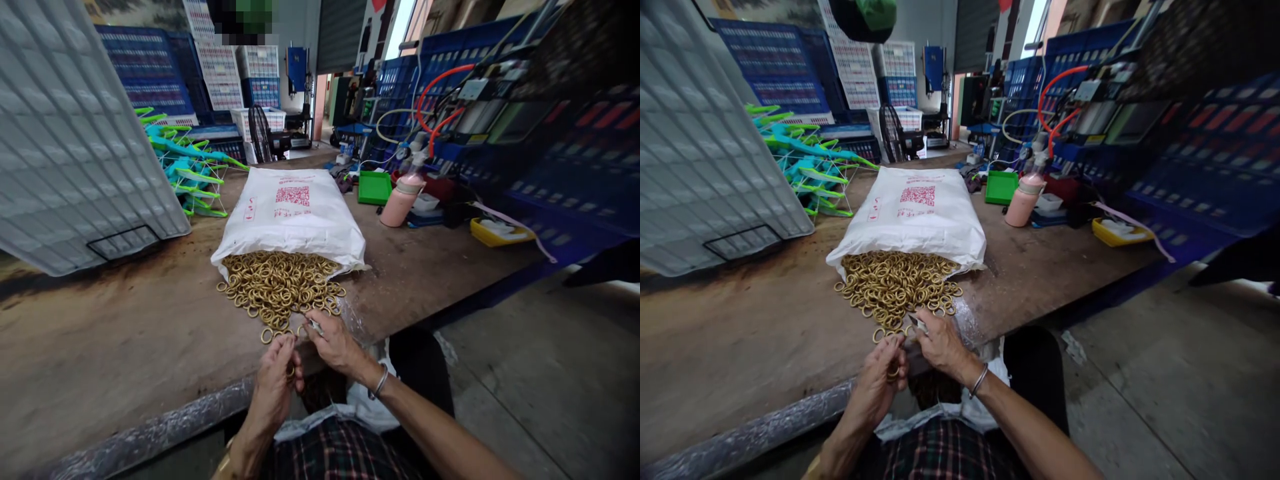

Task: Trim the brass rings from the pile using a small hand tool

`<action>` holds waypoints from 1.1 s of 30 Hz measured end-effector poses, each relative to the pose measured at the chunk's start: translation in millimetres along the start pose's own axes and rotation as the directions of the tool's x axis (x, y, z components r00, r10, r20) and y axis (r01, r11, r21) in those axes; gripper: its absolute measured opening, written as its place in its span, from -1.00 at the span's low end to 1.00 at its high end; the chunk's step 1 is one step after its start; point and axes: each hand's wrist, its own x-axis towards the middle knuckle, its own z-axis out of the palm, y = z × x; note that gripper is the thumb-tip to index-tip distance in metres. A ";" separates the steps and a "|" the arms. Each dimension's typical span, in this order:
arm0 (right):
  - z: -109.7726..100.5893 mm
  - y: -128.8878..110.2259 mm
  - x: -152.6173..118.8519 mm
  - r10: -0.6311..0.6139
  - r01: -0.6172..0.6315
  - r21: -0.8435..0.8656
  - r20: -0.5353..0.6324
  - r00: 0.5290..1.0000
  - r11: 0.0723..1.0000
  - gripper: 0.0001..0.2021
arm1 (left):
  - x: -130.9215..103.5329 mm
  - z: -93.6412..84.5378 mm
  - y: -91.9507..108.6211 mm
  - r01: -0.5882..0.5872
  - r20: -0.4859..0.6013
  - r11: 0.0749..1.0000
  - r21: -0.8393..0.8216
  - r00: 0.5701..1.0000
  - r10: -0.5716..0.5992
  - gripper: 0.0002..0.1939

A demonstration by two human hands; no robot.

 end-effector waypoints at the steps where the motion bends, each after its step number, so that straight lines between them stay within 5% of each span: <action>1: -0.8 -2.7 -3.0 -0.035 0.035 0.046 0.010 0.999 0.998 -0.88 | 1.0 0.7 -0.6 -0.012 -0.006 0.999 0.031 1.000 0.012 -0.56; 6: -1.6 -11.1 -11.1 -0.108 0.096 0.189 0.059 0.992 0.977 -0.84 | 5.5 -1.8 -4.1 -0.043 -0.001 0.985 0.167 0.999 0.044 -0.57; 11: 7.1 -7.5 -10.5 0.161 -0.165 0.398 0.043 0.986 0.903 -0.80 | 4.6 -5.3 -5.7 -0.143 -0.100 0.926 0.350 0.977 0.188 -0.62; 16: 13.8 -14.3 -15.5 0.360 -0.474 0.609 0.309 0.880 0.636 -0.66 | 3.7 -7.1 -5.0 -0.393 -0.066 0.733 0.555 0.858 0.510 -0.76; 20: 15.5 -22.4 -16.7 0.372 -0.575 0.691 0.443 0.816 0.438 -0.67 | 3.6 -7.0 -4.1 -0.467 0.001 0.625 0.626 0.801 0.598 -0.83; 24: 19.2 -18.4 -15.5 0.391 -0.542 0.654 0.380 0.838 0.527 -0.67 | 1.0 -6.1 -2.5 -0.427 0.018 0.691 0.584 0.857 0.515 -0.79; 28: 17.7 -13.7 -13.1 0.348 -0.409 0.563 0.218 0.912 0.718 -0.70 | -3.2 -7.8 -1.5 -0.197 -0.022 0.871 0.450 0.973 0.232 -0.66; 33: 12.5 -13.3 -9.9 0.245 -0.269 0.489 0.114 0.963 0.830 -0.78 | -5.1 -9.6 -1.5 -0.060 0.024 0.957 0.284 0.998 0.055 -0.63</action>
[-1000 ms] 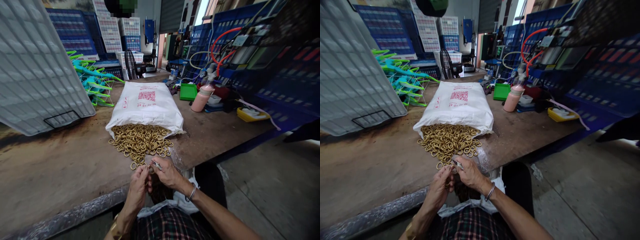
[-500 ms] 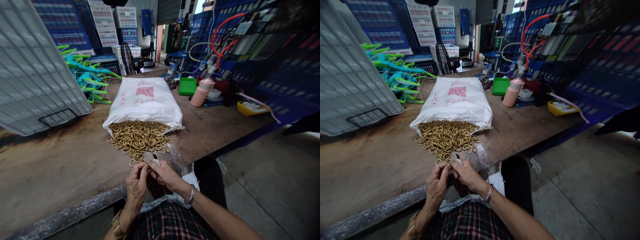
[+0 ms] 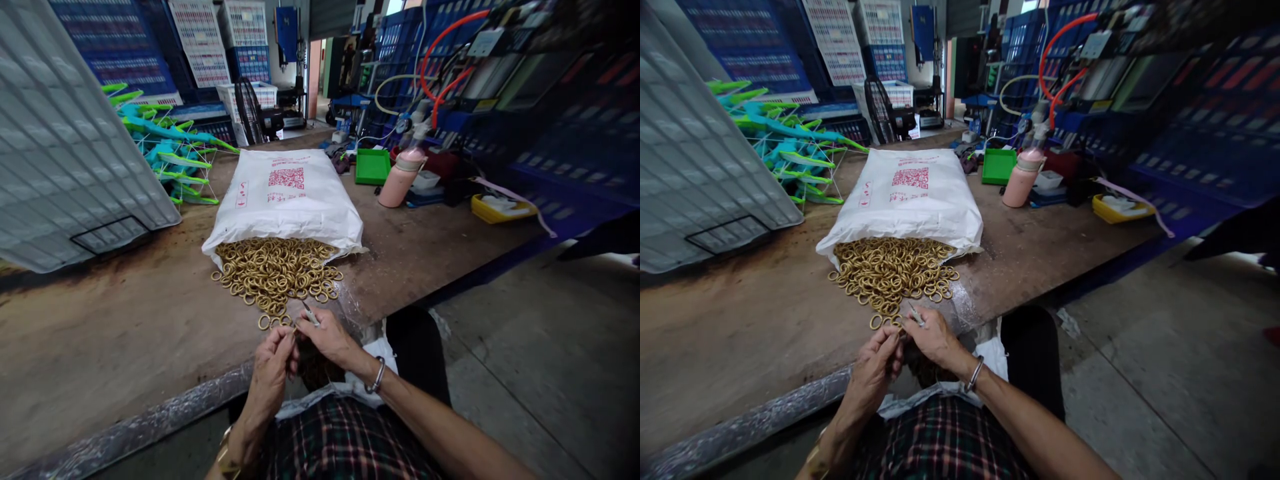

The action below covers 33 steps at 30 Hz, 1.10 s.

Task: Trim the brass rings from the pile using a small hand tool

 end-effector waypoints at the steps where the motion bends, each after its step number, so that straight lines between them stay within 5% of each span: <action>1: -0.1 0.0 -0.2 -0.014 0.014 -0.020 -0.001 1.000 1.000 -0.78 | 0.2 0.2 0.0 0.003 0.010 1.000 -0.016 1.000 -0.003 -0.63; 12: -2.6 5.2 -1.6 -0.045 0.041 -0.205 -0.015 0.999 0.978 -0.76 | -0.3 4.8 1.5 -0.011 0.031 0.997 -0.078 0.999 0.013 -0.63; 20: -1.6 13.6 -16.5 -0.191 0.256 -0.635 0.170 0.967 0.729 -0.85 | 5.0 -2.3 -8.0 -0.053 -0.027 0.998 -0.037 0.998 0.052 -0.64; 30: 1.1 14.7 -13.2 -0.078 0.198 -0.766 0.190 0.979 0.612 -0.77 | -0.8 2.5 -3.4 -0.072 -0.071 0.997 0.034 0.995 0.074 -0.60; 33: -6.9 13.4 -5.4 -0.023 0.132 -0.825 0.143 0.989 0.550 -0.76 | -12.6 5.4 -0.9 -0.075 0.013 0.996 0.042 0.997 0.075 -0.60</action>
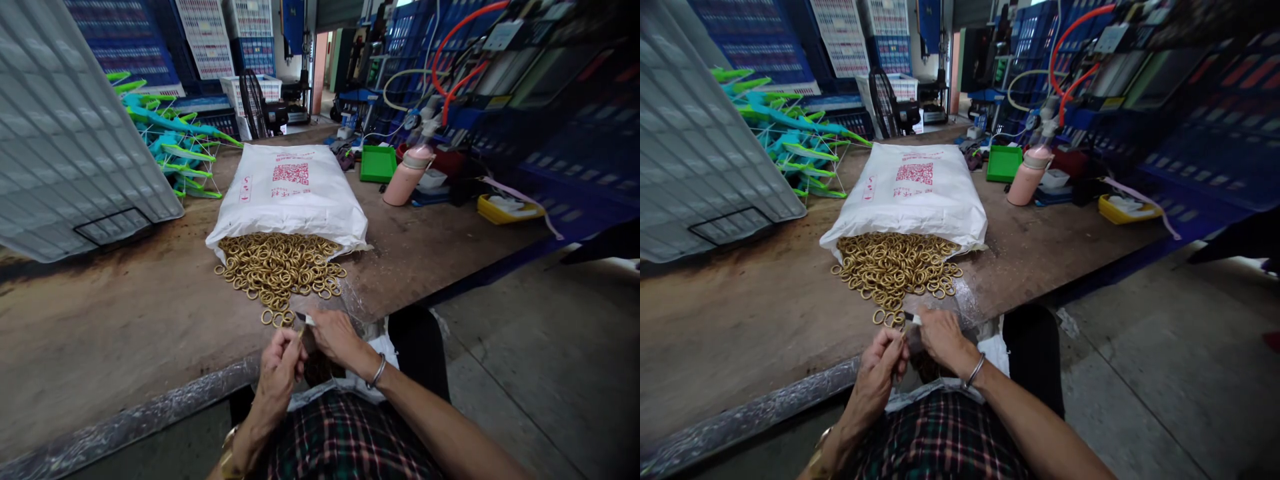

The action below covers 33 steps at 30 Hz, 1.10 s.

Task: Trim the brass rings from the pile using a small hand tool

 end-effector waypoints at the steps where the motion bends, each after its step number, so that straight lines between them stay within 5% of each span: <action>1: -2.9 2.0 2.6 0.023 -0.023 -0.021 -0.001 1.000 1.000 -0.75 | -3.7 0.5 0.0 0.011 0.059 1.000 -0.011 0.998 -0.011 -0.61; 5: -12.3 0.6 10.5 0.035 -0.034 0.027 -0.026 0.999 0.999 -0.76 | -10.2 -1.5 -5.3 0.136 0.220 0.979 -0.149 0.970 -0.101 -0.65; 10: -8.4 -17.7 18.0 -0.002 0.017 0.115 -0.123 0.992 0.993 -0.82 | -6.8 -5.0 -9.2 0.197 0.206 0.943 -0.266 0.968 -0.144 -0.69; 22: -3.3 -23.2 35.2 0.042 -0.044 -0.033 -0.044 0.998 0.999 -0.84 | -6.5 -12.5 0.8 0.357 0.186 0.782 -0.511 0.934 -0.305 -0.72; 27: -6.8 -16.9 35.7 0.116 -0.103 0.165 -0.074 0.990 0.981 -0.88 | -2.4 -10.6 -0.1 0.268 0.041 0.804 -0.531 0.956 -0.292 -0.68; 33: -6.7 -19.7 23.1 0.198 -0.036 0.619 -0.195 0.960 0.785 -0.90 | 7.0 -0.8 -4.7 -0.009 -0.168 0.969 -0.247 0.985 -0.034 -0.57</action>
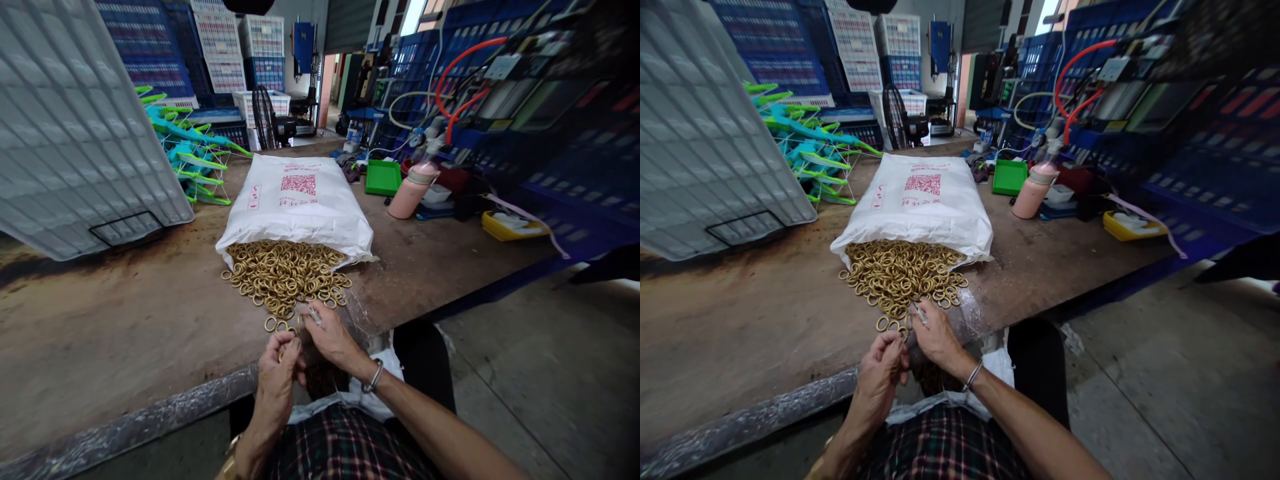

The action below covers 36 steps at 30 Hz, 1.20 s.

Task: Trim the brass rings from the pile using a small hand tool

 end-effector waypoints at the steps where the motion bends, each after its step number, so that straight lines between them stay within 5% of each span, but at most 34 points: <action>1: 1.4 -1.4 -3.9 0.012 -0.012 0.057 0.002 1.000 0.998 -0.90 | 1.4 1.7 -0.8 -0.032 -0.012 0.997 0.064 0.999 0.032 -0.55; 8: 1.4 -9.0 -18.9 0.037 -0.055 0.242 0.078 0.996 0.969 -0.91 | 9.4 -2.7 0.2 -0.250 -0.011 0.901 0.354 0.962 0.271 -0.73; 14: -7.9 -12.9 -17.8 -0.030 -0.003 0.211 0.154 0.988 0.977 -0.87 | 11.1 -16.4 -0.9 -0.459 0.146 0.643 0.613 0.865 0.479 -0.82; 17: -4.9 -10.2 -16.6 -0.053 0.018 0.200 0.169 0.984 0.980 -0.83 | 9.9 -16.4 -0.5 -0.513 0.199 0.584 0.630 0.833 0.517 -0.85; 22: -1.8 -0.6 -15.9 -0.028 -0.030 0.301 0.186 0.982 0.953 -0.79 | 5.3 -10.2 3.4 -0.420 0.173 0.730 0.539 0.904 0.392 -0.85; 26: -5.2 2.9 -18.8 -0.011 -0.062 0.366 0.194 0.981 0.929 -0.78 | 1.4 -5.2 4.2 -0.189 0.147 0.898 0.396 0.979 0.141 -0.72; 29: -9.2 2.3 -20.6 -0.012 -0.077 0.379 0.226 0.974 0.922 -0.75 | -0.6 -2.3 5.4 -0.040 0.198 0.957 0.289 0.980 -0.019 -0.65; 36: -16.9 4.5 -18.7 0.029 -0.093 0.307 0.205 0.978 0.947 -0.76 | -3.8 4.0 7.9 0.043 0.231 0.993 0.109 0.971 -0.068 -0.67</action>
